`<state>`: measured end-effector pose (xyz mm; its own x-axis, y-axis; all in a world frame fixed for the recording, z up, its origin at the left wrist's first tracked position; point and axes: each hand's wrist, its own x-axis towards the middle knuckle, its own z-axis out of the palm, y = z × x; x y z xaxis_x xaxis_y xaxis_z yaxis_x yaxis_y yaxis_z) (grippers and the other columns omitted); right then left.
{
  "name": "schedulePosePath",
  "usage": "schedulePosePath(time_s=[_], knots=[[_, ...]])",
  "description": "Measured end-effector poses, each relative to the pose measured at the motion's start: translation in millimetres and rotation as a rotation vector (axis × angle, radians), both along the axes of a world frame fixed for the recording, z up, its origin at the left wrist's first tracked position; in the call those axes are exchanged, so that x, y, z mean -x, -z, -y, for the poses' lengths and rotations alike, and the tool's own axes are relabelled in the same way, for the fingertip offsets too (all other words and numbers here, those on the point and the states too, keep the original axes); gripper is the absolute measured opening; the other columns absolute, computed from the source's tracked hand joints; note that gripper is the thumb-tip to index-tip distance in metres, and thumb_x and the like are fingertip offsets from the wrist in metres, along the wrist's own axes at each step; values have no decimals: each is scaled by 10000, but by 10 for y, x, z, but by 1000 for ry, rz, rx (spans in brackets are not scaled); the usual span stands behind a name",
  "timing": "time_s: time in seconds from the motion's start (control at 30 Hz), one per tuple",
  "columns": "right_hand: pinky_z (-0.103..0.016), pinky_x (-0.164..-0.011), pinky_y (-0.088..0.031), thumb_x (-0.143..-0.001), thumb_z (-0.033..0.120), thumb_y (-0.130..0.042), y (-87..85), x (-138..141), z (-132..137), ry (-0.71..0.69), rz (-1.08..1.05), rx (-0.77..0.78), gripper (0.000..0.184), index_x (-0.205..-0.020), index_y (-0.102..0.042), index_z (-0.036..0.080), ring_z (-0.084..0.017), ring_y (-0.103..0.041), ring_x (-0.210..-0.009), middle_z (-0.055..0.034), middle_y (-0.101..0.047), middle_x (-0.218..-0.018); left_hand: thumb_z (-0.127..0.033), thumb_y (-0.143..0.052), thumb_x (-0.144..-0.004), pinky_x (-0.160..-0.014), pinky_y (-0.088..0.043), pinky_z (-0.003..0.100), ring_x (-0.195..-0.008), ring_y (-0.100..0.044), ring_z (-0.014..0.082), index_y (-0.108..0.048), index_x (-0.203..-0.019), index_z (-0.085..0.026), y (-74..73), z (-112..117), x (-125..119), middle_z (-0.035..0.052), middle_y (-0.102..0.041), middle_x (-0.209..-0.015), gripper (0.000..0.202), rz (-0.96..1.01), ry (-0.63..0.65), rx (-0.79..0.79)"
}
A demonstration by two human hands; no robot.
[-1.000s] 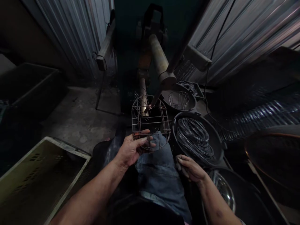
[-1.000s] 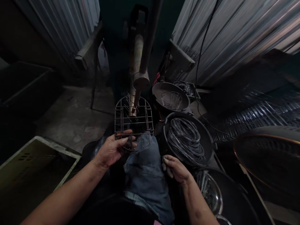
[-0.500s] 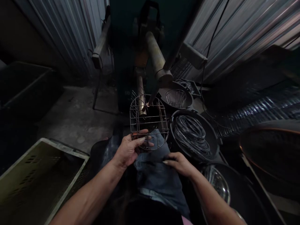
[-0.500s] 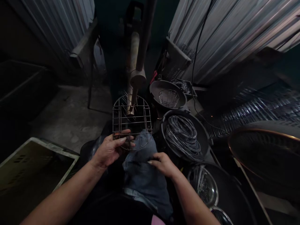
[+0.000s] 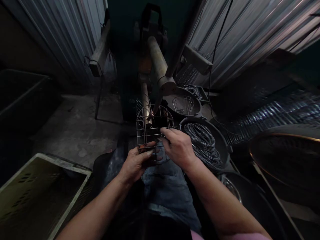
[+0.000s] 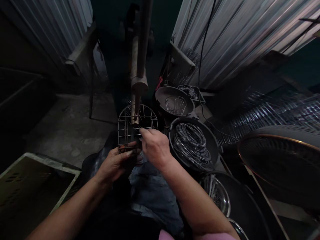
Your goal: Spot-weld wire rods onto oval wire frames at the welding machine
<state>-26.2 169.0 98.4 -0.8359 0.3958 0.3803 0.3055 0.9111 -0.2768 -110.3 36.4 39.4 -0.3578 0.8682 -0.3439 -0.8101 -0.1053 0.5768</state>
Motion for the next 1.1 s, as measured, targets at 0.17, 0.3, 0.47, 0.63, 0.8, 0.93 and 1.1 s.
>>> schedulePosePath(time_s=[0.17, 0.3, 0.47, 0.63, 0.8, 0.93, 1.1], knots=[[-308, -775, -384, -821, 155, -426, 56, 200, 23, 52, 253, -187, 295, -1058, -601, 156, -197, -552, -808, -82, -656, -844, -170, -692, -669, -723, -498, 450, -756, -664, 290, -619, -1014, -129, 22, -3, 16, 127, -691, -891, 355, -7, -7, 5], [-297, -754, -363, -834, 162, -412, 102, 177, 9, 37, 259, -219, 297, -1067, -595, 165, -189, -543, -806, -79, -656, -854, -153, -676, -682, -726, -496, 427, -753, -665, 279, -616, -1016, -119, 34, -2, 26, 137, -688, -912, 341, -3, -9, -11], [-280, -693, -347, -837, 173, -419, 142, 189, -8, 10, 289, -251, 249, -967, -631, 195, -171, -545, -751, -48, -658, -792, -155, -674, -685, -713, -497, 404, -730, -667, 260, -612, -1036, -121, 40, 9, 2, 130, -685, -911, 358, 4, -5, -31], [-264, -639, -348, -810, 173, -459, 74, 247, -75, -92, 407, -200, 225, -932, -639, 231, -160, -567, -746, -13, -665, -787, -155, -669, -692, -727, -490, 414, -736, -665, 263, -621, -1017, -120, 47, -12, 16, 134, -682, -922, 330, -4, -23, -38], [-252, -689, -368, -815, 137, -433, 89, 259, -132, -153, 315, -211, 270, -987, -633, 196, -153, -572, -780, -50, -675, -865, -148, -663, -697, -742, -485, 414, -742, -664, 258, -619, -1022, -124, 15, -36, 32, 129, -684, -923, 329, 29, -25, -38], [-254, -673, -360, -801, 121, -439, 99, 276, -167, -184, 304, -238, 262, -962, -636, 185, -152, -564, -746, -42, -673, -821, -152, -677, -682, -743, -485, 425, -737, -664, 258, -628, -1007, -125, -34, -60, 27, 125, -684, -917, 330, 64, -44, -27], [-255, -649, -334, -793, 115, -438, 41, 342, -213, -186, 310, -274, 251, -930, -637, 184, -149, -540, -711, -39, -660, -775, -171, -689, -672, -719, -488, 432, -720, -661, 255, -631, -1012, -122, -76, -125, 58, 136, -676, -926, 348, 87, -51, -28]])
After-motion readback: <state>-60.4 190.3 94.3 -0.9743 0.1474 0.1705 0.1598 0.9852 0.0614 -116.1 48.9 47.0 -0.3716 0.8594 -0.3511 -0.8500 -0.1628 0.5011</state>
